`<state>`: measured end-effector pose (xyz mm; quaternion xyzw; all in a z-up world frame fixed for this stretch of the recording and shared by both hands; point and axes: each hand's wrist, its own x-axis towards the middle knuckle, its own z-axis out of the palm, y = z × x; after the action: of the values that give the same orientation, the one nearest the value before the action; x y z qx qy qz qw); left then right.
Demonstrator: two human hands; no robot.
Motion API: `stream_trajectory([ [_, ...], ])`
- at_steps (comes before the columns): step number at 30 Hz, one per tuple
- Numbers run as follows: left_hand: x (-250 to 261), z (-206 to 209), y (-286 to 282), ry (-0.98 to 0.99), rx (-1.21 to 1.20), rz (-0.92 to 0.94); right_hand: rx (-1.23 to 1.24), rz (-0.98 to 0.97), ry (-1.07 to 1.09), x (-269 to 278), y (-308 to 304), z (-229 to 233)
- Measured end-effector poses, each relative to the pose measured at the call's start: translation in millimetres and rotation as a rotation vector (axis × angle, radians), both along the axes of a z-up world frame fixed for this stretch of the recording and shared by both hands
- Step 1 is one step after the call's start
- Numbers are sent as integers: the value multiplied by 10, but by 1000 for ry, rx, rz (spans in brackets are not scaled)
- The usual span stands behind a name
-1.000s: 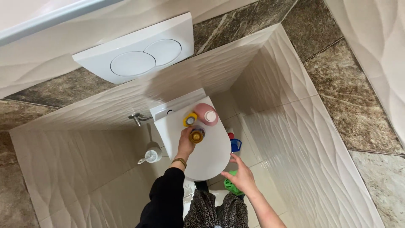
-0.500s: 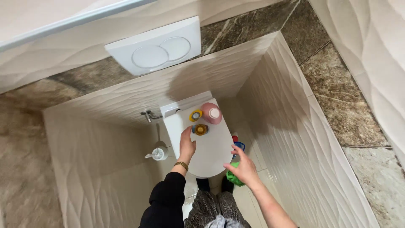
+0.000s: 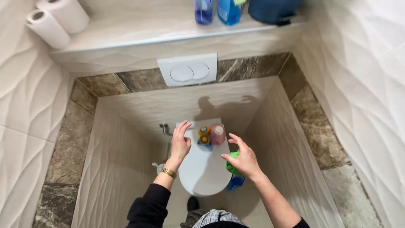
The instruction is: The person moves various cleaning supplies from a shelf onto the toilet lid, then wipes the shelf with a green cloth. They then wipe each bottle individually before returning them to the shelf.
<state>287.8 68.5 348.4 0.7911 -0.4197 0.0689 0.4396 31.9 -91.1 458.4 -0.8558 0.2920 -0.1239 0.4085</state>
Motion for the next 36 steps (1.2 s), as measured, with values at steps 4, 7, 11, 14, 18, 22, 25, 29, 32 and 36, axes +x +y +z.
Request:
stream_trajectory([
  [4,20,930,-239,-129,-134,-13,-87,29,-161,94,-110,453],
  [7,35,1617,-373,-152,-274,-83,-161,19,-258,195,-167,777],
  [11,321,2085,-678,-177,-370,-138,-225,-1,-361,356,-258,1060],
  [14,639,2316,-1005,-164,-408,-175,-267,-6,-417,521,-303,1173],
  [18,1017,2601,-1506,-91,-389,-169,-260,-50,-422,773,-288,1312],
  [22,1459,2791,-2061,-58,-407,-209,-306,-89,-441,1119,-414,1274],
  [25,1732,2932,-2475,-27,-423,-174,-338,-128,-435,1356,-493,1263],
  [29,2055,3085,-3060,123,-294,-50,-309,-182,-365,1587,-540,1210],
  [32,2176,3132,-3381,181,-245,1,-254,-247,-237,1685,-590,1074],
  [36,2181,3211,-3439,230,-319,18,-171,-328,-135,1749,-588,970],
])
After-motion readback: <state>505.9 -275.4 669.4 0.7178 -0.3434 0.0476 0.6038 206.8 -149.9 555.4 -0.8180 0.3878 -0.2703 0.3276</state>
